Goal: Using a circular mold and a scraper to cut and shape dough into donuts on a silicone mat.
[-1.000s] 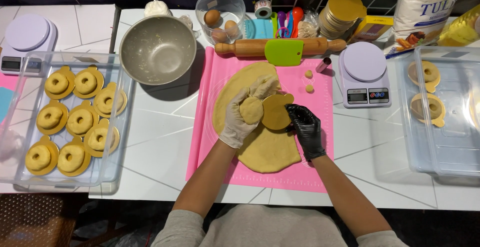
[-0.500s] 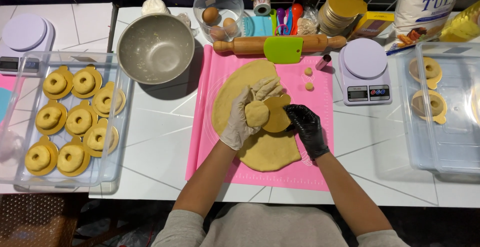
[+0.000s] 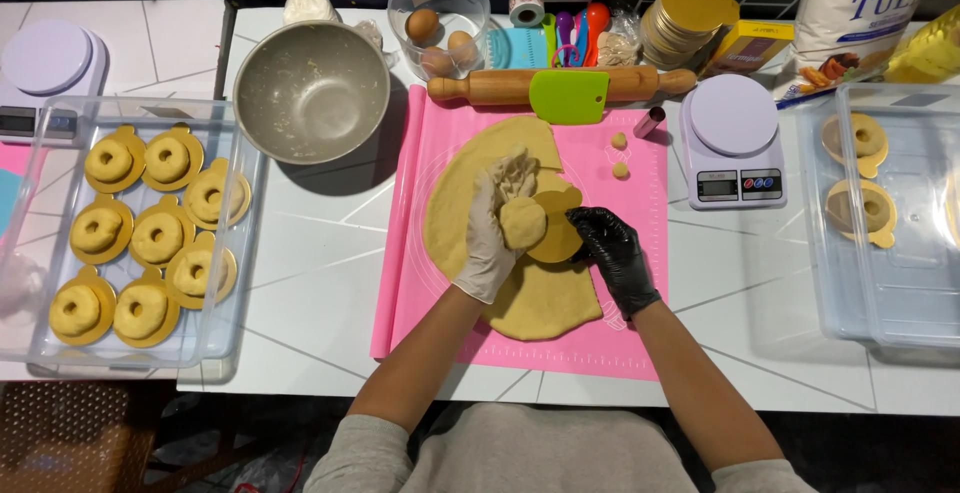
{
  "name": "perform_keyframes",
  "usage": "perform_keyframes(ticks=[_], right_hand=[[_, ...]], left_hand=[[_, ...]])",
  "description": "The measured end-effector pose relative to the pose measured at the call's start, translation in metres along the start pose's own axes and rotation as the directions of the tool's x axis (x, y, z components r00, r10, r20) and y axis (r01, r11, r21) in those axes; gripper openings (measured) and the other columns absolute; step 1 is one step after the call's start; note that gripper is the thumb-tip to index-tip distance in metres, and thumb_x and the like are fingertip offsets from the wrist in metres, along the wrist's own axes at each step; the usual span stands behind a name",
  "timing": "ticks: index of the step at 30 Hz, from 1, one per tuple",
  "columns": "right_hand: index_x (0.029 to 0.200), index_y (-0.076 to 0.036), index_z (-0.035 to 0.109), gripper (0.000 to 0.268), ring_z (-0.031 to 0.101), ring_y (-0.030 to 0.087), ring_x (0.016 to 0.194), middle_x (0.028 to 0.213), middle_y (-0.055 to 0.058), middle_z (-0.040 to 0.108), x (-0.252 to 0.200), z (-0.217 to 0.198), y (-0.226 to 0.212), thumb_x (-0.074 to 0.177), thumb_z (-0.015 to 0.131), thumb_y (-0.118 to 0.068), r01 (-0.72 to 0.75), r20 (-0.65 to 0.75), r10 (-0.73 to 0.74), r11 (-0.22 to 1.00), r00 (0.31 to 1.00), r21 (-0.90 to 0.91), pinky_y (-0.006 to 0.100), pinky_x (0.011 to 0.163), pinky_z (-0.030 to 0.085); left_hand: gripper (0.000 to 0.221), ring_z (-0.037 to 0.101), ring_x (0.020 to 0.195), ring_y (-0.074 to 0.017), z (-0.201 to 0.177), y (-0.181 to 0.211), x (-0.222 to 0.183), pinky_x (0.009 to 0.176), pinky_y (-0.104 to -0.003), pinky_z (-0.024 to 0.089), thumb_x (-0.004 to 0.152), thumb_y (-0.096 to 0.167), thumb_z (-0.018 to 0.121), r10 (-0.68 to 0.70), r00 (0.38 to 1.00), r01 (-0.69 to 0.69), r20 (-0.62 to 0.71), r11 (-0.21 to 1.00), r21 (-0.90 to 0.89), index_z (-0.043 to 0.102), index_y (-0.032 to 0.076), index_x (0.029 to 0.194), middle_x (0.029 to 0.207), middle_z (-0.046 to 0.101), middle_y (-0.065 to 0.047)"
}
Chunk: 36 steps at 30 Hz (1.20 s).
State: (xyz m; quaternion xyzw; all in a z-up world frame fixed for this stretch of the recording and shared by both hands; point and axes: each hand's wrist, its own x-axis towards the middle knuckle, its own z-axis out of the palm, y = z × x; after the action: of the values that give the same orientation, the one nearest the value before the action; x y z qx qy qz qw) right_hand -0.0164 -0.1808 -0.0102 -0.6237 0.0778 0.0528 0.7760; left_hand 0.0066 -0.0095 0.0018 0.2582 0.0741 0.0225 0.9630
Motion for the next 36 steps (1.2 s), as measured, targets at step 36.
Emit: perform_keyframes(ticks=[36], right_hand=[[0.121,-0.006,0.072,0.026,0.073,0.015,0.092,0.115,0.009,0.076,0.019,0.011,0.006,0.096,0.071,-0.001,0.155,0.055,-0.149,0.981,0.987,-0.12,0.034,0.071,0.067]], left_hand=[[0.07,0.074,0.096,-0.0384,0.031,0.021,-0.019,0.088,-0.055,0.06,0.077,0.063,0.079,-0.634,0.7,0.63,-0.328,0.765,-0.134,0.075,0.005,0.115,0.108,0.075,-0.018]])
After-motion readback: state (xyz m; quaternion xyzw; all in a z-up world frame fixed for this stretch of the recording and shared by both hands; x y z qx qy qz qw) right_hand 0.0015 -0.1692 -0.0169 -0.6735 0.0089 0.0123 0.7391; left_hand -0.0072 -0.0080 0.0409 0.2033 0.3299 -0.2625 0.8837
